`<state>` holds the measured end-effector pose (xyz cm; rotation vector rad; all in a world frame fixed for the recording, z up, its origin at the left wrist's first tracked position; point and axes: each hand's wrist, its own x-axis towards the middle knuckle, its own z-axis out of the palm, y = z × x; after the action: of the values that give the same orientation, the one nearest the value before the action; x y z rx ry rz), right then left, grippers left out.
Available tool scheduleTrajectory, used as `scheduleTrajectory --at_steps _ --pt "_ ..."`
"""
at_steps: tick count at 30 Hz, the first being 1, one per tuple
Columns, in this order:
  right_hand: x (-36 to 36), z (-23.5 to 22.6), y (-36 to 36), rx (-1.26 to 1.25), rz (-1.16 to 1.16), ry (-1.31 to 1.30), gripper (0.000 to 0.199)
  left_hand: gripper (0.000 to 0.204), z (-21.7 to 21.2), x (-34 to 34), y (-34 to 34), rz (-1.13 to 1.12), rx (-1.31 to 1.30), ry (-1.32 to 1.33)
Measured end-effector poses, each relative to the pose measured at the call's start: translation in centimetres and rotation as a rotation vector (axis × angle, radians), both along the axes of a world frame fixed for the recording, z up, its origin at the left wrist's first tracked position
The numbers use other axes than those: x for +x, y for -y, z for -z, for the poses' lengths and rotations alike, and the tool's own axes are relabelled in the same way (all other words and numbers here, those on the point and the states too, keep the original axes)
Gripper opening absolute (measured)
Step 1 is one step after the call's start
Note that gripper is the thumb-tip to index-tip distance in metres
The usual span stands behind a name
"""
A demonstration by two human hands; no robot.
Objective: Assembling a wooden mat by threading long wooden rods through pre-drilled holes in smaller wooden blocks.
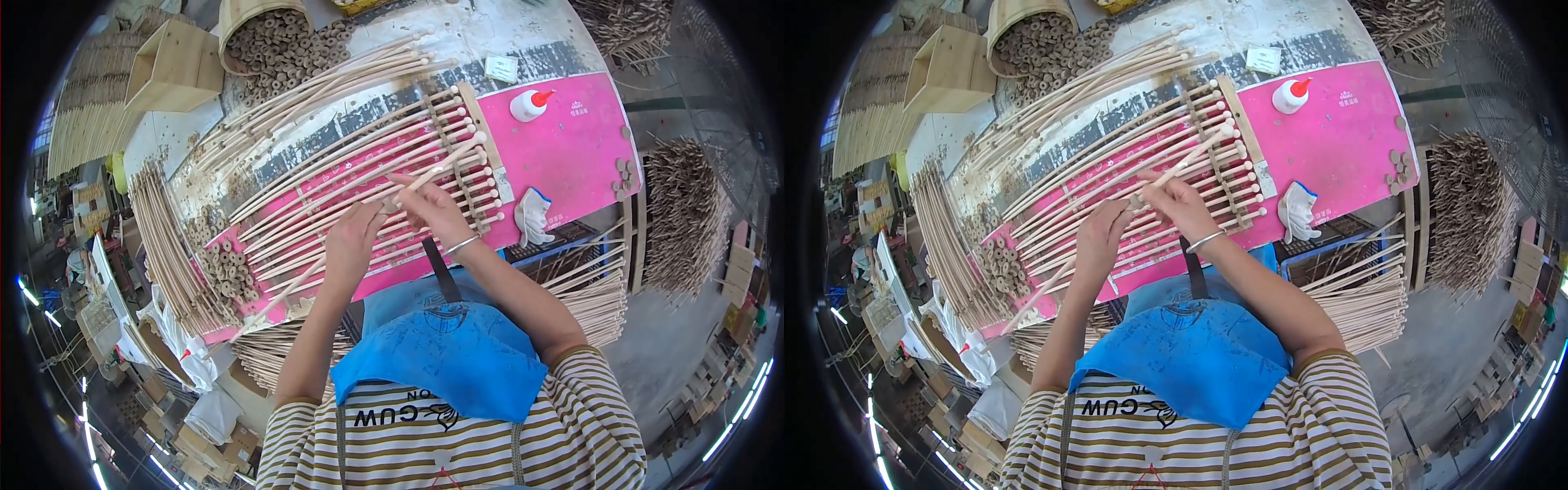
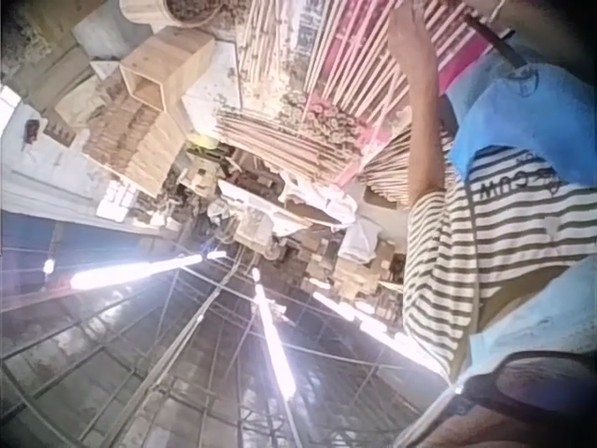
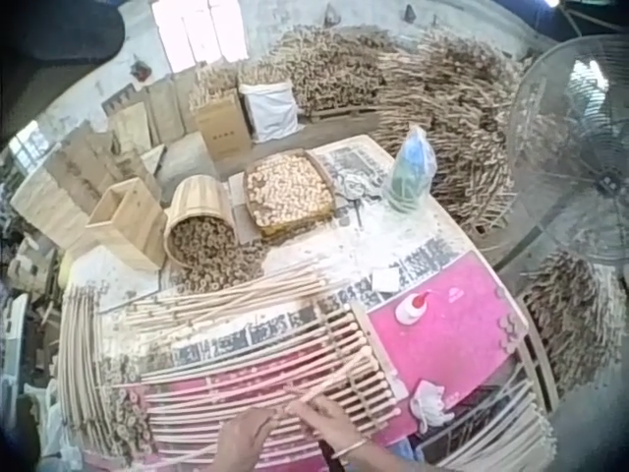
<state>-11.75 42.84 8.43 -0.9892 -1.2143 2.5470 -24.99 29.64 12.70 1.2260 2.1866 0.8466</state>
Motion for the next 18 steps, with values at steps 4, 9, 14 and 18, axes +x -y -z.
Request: scheduleTrajectory --at_steps 4,9,14,18 --pt "0.5 0.5 1.3 -0.091 -0.017 -0.06 0.032 0.019 -0.9 0.1 -0.3 0.024 -0.035 -0.028" --pt "2.1 1.0 -1.5 -0.077 0.116 -0.058 0.028 0.02 -1.7 -0.2 0.4 -0.006 -0.077 0.034" --pt "3.0 1.7 -3.5 0.011 0.148 -0.019 0.028 0.02 -1.6 -0.6 0.8 -0.02 -0.05 0.108" --pt "3.0 2.6 -3.6 0.137 0.152 0.058 0.032 0.019 -1.3 -0.8 0.6 -0.03 -0.075 0.112"
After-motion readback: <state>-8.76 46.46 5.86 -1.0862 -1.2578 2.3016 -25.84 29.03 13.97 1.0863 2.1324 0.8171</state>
